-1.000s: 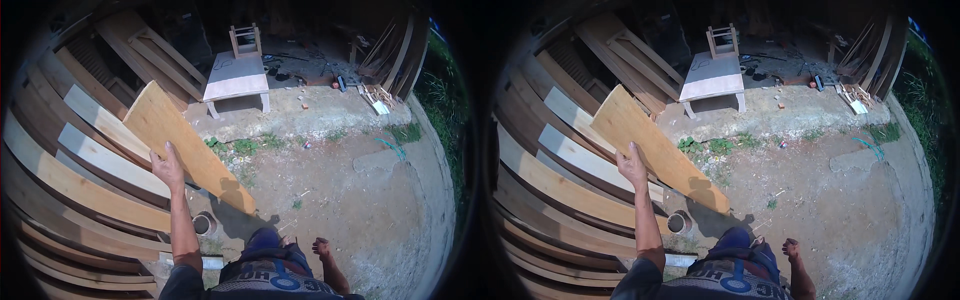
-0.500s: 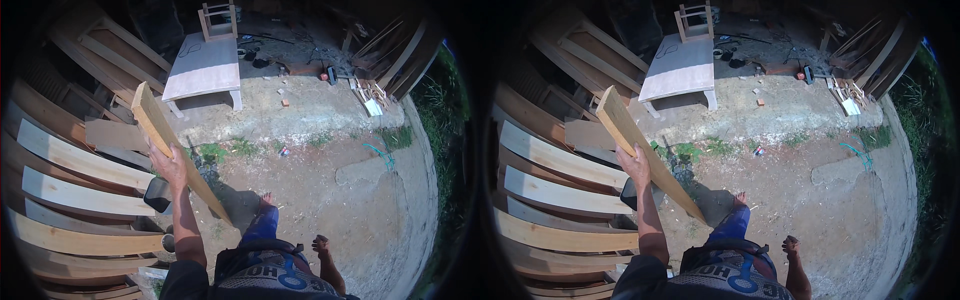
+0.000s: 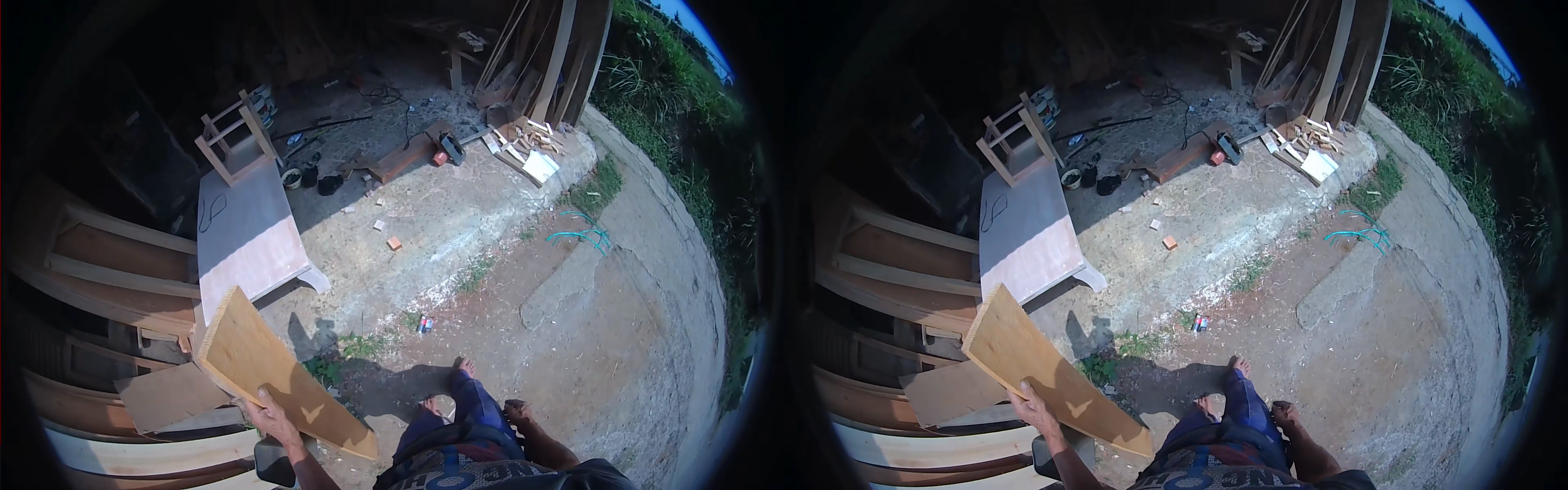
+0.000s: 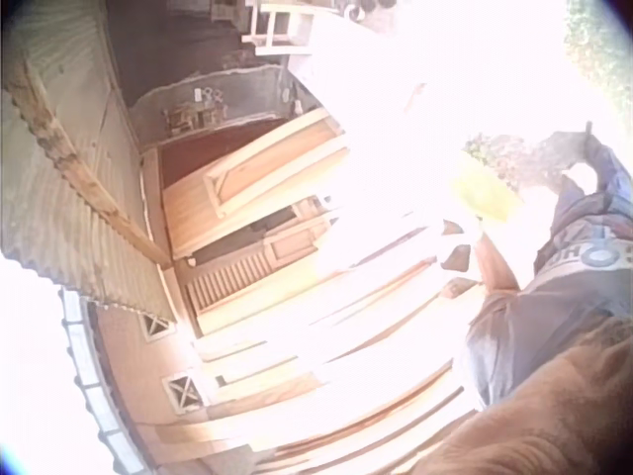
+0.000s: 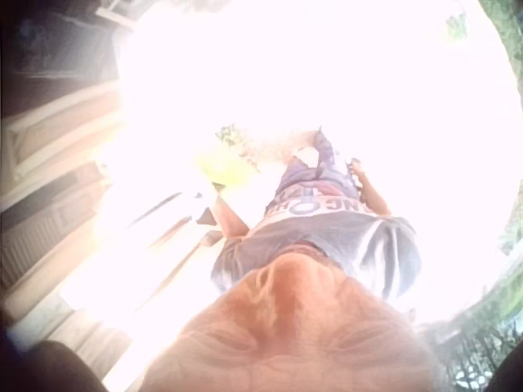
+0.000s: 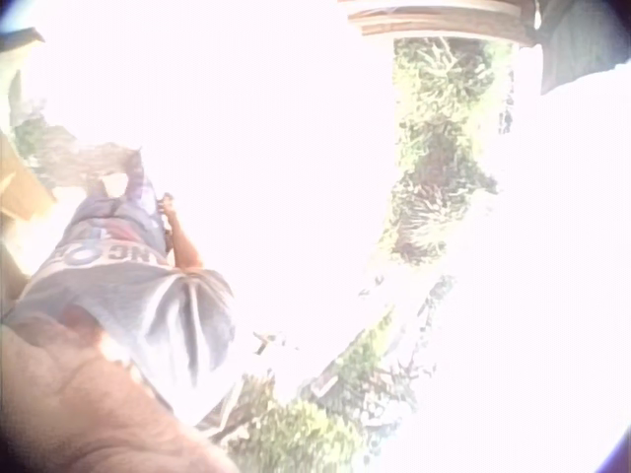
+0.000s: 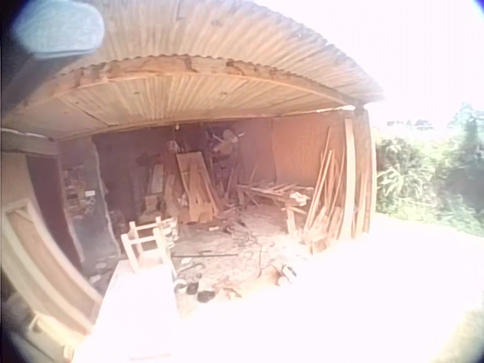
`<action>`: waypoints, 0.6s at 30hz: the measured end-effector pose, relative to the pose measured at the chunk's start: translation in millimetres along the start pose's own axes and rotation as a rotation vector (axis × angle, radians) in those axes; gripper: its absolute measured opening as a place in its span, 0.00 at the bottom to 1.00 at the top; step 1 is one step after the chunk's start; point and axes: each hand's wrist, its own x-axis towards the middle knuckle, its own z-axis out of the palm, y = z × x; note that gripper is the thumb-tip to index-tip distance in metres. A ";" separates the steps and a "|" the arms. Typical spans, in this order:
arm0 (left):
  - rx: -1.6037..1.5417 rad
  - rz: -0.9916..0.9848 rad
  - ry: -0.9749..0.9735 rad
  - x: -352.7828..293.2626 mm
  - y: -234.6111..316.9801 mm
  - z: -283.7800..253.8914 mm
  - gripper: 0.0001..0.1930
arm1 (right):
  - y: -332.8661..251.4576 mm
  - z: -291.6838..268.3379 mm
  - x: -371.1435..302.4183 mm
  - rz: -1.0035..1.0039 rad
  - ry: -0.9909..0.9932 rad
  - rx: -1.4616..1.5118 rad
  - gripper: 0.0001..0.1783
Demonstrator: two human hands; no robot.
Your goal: The person assembles a small wooden cabinet or stool by fitting wooden pieces together and hammering nails to secure the joints. They work on the floor, repositioning the frame and attaching a top panel.
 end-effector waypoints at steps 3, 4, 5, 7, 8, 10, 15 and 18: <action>-0.004 0.034 0.076 37.8 28.0 36.4 0.28 | -39.0 -5.9 29.4 -0.001 -0.014 0.048 0.25; -0.010 0.064 0.121 50.9 46.3 51.5 0.29 | -51.8 -11.4 41.9 -0.008 -0.021 0.076 0.26; -0.045 0.080 0.136 63.9 61.1 66.3 0.30 | -63.2 -19.8 51.8 -0.031 -0.047 0.166 0.26; -0.110 0.114 0.169 89.2 88.1 94.7 0.32 | -81.8 -32.7 87.0 0.009 -0.034 0.189 0.26; -0.178 0.114 0.194 99.4 98.4 110.7 0.33 | -89.8 -40.2 106.5 0.029 -0.029 0.200 0.26; -0.308 0.132 0.256 124.9 127.0 143.6 0.35 | -131.4 -51.2 147.7 0.111 -0.018 0.166 0.23; -0.477 0.177 0.400 177.6 185.0 252.7 0.35 | -224.9 -100.0 247.4 0.153 -0.159 0.416 0.17; -0.486 0.209 0.406 208.9 190.4 331.7 0.34 | -316.2 -109.4 301.8 -0.102 -0.028 0.088 0.23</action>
